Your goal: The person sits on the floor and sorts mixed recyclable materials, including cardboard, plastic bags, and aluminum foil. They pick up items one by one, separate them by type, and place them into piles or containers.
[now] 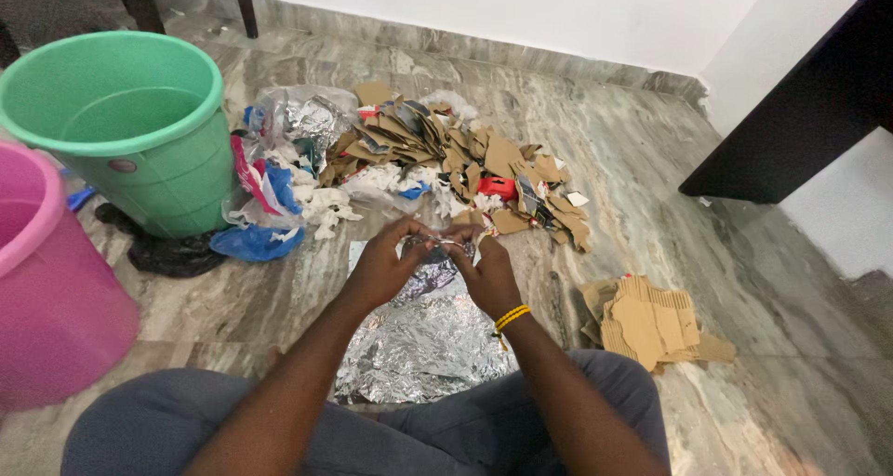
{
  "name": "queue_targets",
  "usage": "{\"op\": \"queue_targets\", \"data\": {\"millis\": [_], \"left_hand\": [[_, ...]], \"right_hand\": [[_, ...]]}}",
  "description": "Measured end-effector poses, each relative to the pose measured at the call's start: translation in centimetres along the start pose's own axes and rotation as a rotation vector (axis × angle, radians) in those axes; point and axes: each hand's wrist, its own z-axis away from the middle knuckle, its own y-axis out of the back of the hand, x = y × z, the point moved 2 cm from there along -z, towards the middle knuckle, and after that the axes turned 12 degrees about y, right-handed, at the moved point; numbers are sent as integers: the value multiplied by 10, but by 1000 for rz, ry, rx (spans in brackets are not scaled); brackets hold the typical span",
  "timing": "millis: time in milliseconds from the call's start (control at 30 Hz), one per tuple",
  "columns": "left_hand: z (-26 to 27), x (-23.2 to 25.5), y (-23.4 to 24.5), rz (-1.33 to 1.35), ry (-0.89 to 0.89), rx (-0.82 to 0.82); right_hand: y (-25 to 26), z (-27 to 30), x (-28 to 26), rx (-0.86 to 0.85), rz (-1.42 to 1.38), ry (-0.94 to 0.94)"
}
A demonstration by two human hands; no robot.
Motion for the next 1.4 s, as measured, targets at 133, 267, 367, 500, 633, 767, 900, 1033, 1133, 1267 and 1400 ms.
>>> {"op": "queue_targets", "data": {"millis": [133,267,367,500,633,767,900,1033,1133,1267,1400], "left_hand": [[5,1,-4,181,417,-231],[8,-6,-2,378,561,-314],[9,-19,-9,435,661,-356],[15,-34,-18,380,686,-460],[17,-50,-28,321,766,-388],[22,-70,-43,406,746,-330],[20,-90,-51,349,810,-314],[16,-99,-51,418,901,-245],[19,-91,-49,423,828,-277],[20,-66,-44,400,714,-340],[23,-50,-31,150,760,-327]], "right_hand": [[2,8,26,126,-108,-183],[3,23,57,157,-303,-254],[7,42,75,70,-303,-207],[10,55,78,-84,-121,-131],[9,53,54,-125,-275,-238],[7,49,12,-116,244,306],[-2,49,12,-219,154,185],[-6,57,33,-107,-77,-257],[-4,58,38,-22,-86,-265],[2,49,25,-100,109,32],[1,47,14,-142,125,-30]]}}
